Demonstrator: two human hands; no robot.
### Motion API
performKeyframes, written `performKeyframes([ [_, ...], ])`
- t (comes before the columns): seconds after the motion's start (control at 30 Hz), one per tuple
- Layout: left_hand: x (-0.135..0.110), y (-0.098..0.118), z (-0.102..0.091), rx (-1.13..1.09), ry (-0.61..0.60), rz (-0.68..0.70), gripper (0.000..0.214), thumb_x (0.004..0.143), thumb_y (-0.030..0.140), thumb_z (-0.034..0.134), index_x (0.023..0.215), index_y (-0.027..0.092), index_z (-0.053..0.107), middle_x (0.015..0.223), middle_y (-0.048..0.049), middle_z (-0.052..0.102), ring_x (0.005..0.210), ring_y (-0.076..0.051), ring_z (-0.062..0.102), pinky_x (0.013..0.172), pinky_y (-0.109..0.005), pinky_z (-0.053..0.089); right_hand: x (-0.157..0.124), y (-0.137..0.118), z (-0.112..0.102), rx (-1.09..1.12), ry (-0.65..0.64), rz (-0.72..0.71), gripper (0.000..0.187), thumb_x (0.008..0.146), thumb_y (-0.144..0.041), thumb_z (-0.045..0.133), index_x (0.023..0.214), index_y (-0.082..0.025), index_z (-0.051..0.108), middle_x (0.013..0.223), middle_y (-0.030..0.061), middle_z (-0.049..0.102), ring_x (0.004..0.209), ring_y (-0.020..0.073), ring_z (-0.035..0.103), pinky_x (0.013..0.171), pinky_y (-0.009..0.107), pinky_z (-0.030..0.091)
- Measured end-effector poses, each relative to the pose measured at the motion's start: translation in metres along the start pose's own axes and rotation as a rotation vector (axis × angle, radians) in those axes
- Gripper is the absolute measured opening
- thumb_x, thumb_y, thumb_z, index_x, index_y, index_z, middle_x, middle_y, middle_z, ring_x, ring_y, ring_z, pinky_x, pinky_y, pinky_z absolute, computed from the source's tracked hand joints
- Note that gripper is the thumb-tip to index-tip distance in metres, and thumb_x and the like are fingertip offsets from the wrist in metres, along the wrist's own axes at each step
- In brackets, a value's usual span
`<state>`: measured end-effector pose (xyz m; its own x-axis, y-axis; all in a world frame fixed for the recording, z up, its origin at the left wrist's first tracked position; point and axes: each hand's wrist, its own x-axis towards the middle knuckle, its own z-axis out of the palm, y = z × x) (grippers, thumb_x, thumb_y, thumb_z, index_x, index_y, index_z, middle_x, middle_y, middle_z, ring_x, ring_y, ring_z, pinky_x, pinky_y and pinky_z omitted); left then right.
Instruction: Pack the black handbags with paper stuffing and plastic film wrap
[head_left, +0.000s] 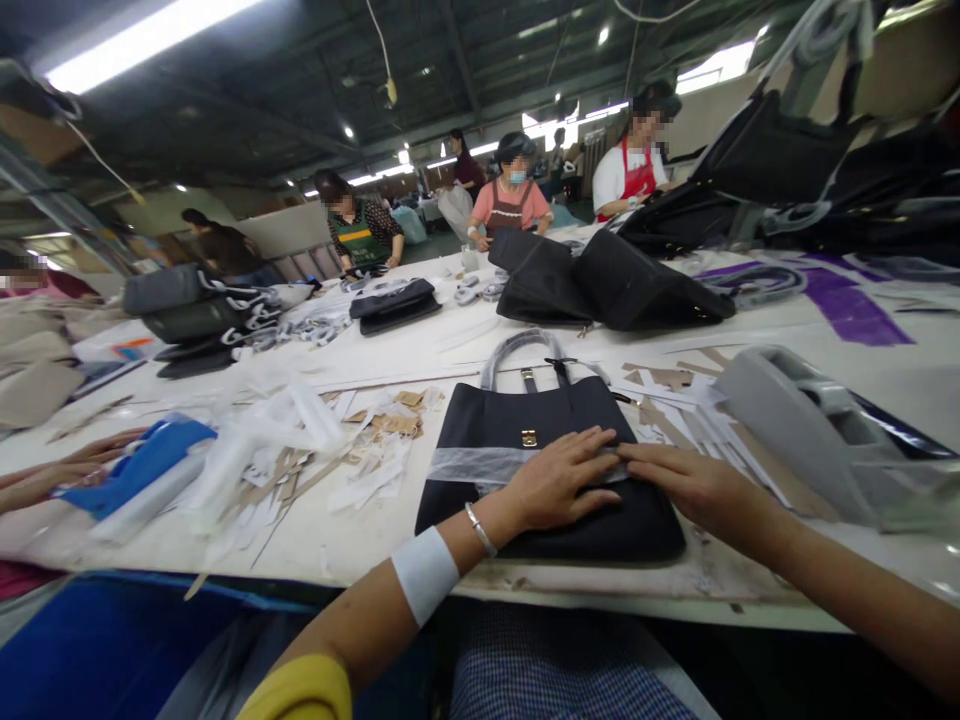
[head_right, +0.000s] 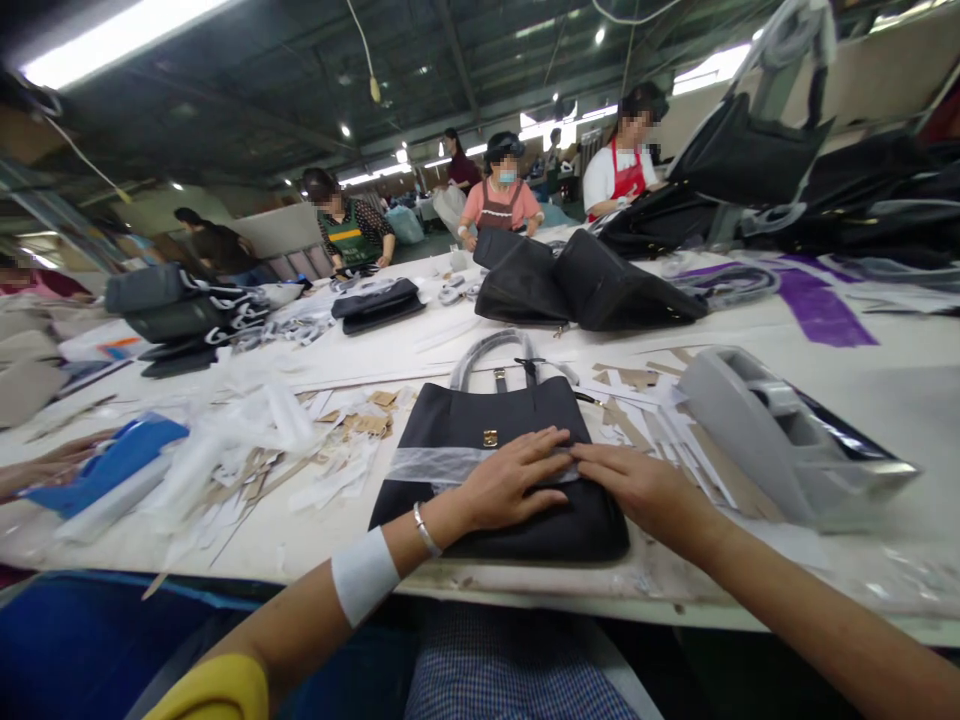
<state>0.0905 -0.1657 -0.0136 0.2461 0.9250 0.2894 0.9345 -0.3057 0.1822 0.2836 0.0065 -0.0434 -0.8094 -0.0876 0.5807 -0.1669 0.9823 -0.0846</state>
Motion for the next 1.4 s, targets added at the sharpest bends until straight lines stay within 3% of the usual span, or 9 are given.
performKeyframes([
  [0.1,-0.030,-0.006,-0.013,0.091,-0.022,-0.059,0.053,0.097,0.050,0.044,0.142,0.021,0.043,0.155,-0.0091,0.037,0.146,-0.023,0.028,0.120,-0.043,0.027,-0.003,0.003,0.002,0.016,-0.002,-0.001,0.037,0.093,-0.010,0.042,0.116,-0.020,0.069,0.122,0.0094,0.069,0.110,0.0226,0.067,0.091,0.038,0.059],
  [0.3,-0.099,-0.034,-0.036,0.279,-0.075,-0.125,0.039,0.102,0.022,0.038,0.140,0.023,0.044,0.149,-0.0070,0.047,0.144,-0.019,0.032,0.118,-0.045,0.032,-0.004,0.001,0.004,0.090,0.033,0.065,0.039,0.091,-0.010,0.046,0.119,-0.025,0.068,0.126,0.0058,0.067,0.111,0.0237,0.066,0.095,0.040,0.058],
  [0.47,-0.103,-0.034,-0.038,0.205,-0.030,-0.053,0.047,0.095,0.045,0.051,0.135,0.020,0.051,0.142,-0.0091,0.055,0.138,-0.021,0.043,0.115,-0.042,0.038,-0.001,0.002,0.002,0.079,0.035,0.069,0.033,0.093,-0.015,0.046,0.114,-0.025,0.070,0.124,0.0057,0.068,0.107,0.0236,0.068,0.091,0.039,0.060],
  [0.67,-0.107,-0.040,-0.033,0.193,0.090,-0.133,0.039,0.100,0.014,0.039,0.135,0.024,0.053,0.137,-0.0067,0.059,0.134,-0.018,0.048,0.109,-0.040,0.047,0.002,0.005,-0.003,0.035,-0.020,0.029,0.033,0.094,-0.013,0.044,0.111,-0.023,0.071,0.124,0.0061,0.068,0.110,0.0212,0.067,0.093,0.037,0.058],
  [0.87,-0.119,-0.046,-0.029,0.233,0.101,-0.162,0.043,0.096,0.007,0.037,0.132,0.020,0.056,0.134,-0.0079,0.062,0.127,-0.019,0.056,0.106,-0.040,0.050,0.006,0.002,-0.007,-0.009,-0.026,-0.003,0.030,0.094,-0.013,0.045,0.108,-0.019,0.071,0.120,0.0090,0.070,0.113,0.0209,0.065,0.095,0.036,0.056],
  [0.97,-0.115,-0.033,-0.034,0.200,0.076,-0.214,0.043,0.094,0.010,0.040,0.134,0.021,0.055,0.136,-0.0080,0.060,0.128,-0.021,0.055,0.109,-0.043,0.048,0.008,0.001,-0.007,0.030,-0.049,0.016,0.030,0.093,-0.012,0.045,0.107,-0.020,0.071,0.120,0.0081,0.070,0.114,0.0204,0.064,0.096,0.035,0.056],
  [1.07,-0.095,-0.015,-0.039,0.185,0.060,-0.281,0.039,0.096,0.030,0.049,0.131,0.017,0.056,0.136,-0.0119,0.060,0.127,-0.026,0.055,0.109,-0.046,0.047,0.009,-0.001,-0.008,0.064,-0.057,0.054,0.031,0.092,-0.010,0.045,0.107,-0.020,0.070,0.120,0.0093,0.070,0.116,0.0202,0.063,0.096,0.036,0.055],
  [1.27,-0.037,0.002,-0.018,0.050,-0.103,-0.078,0.046,0.102,0.034,0.037,0.146,0.024,0.037,0.153,-0.0048,0.041,0.143,-0.024,0.035,0.117,-0.047,0.034,0.010,-0.006,-0.012,0.054,-0.048,0.033,0.032,0.092,-0.007,0.045,0.112,-0.018,0.067,0.120,0.0122,0.069,0.118,0.0204,0.062,0.099,0.038,0.054],
  [1.4,-0.030,-0.001,-0.005,0.030,-0.153,-0.099,0.051,0.102,0.042,0.034,0.150,0.026,0.029,0.157,-0.0034,0.033,0.145,-0.026,0.029,0.118,-0.050,0.029,0.001,-0.014,-0.017,0.019,-0.064,0.039,0.040,0.092,-0.004,0.043,0.123,-0.019,0.062,0.128,0.0112,0.065,0.126,0.0199,0.055,0.104,0.038,0.050],
])
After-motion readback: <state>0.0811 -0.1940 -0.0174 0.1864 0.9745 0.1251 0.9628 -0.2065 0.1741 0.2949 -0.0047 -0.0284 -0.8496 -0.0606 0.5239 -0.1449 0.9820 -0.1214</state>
